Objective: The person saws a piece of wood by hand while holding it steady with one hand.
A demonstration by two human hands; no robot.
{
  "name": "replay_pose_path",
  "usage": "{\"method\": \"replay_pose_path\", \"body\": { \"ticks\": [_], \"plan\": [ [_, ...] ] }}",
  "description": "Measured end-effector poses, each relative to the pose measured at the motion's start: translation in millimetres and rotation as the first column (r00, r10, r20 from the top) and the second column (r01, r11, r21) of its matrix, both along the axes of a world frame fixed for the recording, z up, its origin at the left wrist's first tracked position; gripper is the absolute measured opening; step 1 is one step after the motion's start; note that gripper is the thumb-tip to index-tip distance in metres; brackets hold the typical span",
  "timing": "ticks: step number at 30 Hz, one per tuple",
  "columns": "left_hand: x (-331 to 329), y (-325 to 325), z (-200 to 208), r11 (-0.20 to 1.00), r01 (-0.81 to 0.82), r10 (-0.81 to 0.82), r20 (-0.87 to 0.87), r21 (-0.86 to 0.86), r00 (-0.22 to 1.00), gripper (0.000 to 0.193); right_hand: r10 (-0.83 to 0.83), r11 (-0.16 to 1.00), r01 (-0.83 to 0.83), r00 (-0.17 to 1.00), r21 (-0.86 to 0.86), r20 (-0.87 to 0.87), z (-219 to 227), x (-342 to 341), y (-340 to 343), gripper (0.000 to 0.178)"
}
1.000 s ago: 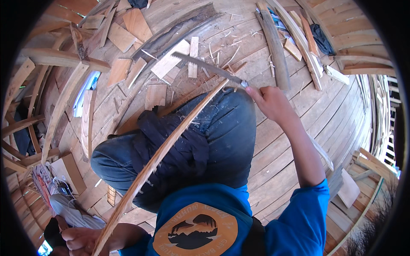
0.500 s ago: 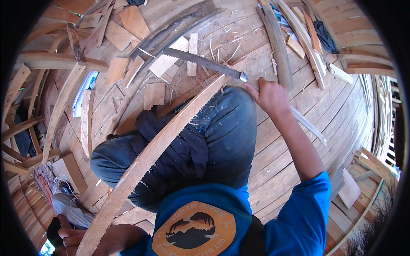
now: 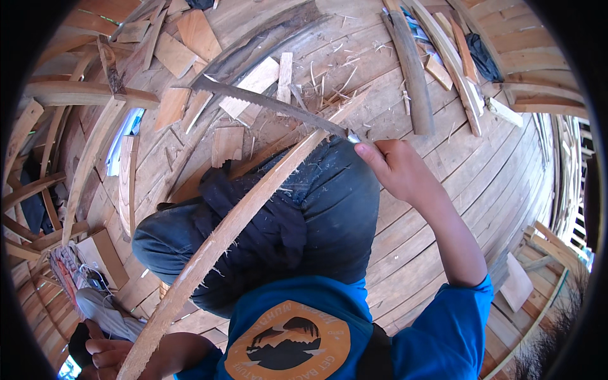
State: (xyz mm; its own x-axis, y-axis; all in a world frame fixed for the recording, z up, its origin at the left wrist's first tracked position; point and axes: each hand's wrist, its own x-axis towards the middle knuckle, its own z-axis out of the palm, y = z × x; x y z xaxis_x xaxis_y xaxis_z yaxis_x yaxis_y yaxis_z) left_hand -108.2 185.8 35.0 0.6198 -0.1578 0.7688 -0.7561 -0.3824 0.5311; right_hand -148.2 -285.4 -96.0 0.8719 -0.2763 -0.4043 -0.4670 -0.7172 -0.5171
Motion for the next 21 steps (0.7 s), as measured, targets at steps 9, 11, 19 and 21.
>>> {"method": "replay_pose_path", "body": {
  "ticks": [9,11,19,21],
  "plan": [
    [-4.3,-15.1,-3.2,0.990,-0.052,0.061,0.065,-0.132,0.996,0.043,-0.161,0.986,0.154,0.980,-0.063,-0.119,-2.5,-8.1,-26.0,0.080],
    [-5.8,-22.3,-3.0,0.988,-0.086,0.097,0.084,-0.131,0.992,0.041,-0.124,0.991,0.129,0.983,0.033,-0.132,3.1,-1.0,-17.6,0.081],
    [-7.5,-25.2,-0.9,0.986,-0.049,0.066,0.099,-0.161,0.993,0.036,-0.115,0.990,0.106,0.988,-0.090,-0.106,-17.0,2.1,-27.0,0.082],
    [-5.5,-18.9,-2.3,0.993,-0.026,0.033,0.057,-0.117,0.998,0.034,-0.247,0.960,0.219,0.955,-0.173,-0.163,-33.6,-1.1,-52.0,0.080]
  ]
}}
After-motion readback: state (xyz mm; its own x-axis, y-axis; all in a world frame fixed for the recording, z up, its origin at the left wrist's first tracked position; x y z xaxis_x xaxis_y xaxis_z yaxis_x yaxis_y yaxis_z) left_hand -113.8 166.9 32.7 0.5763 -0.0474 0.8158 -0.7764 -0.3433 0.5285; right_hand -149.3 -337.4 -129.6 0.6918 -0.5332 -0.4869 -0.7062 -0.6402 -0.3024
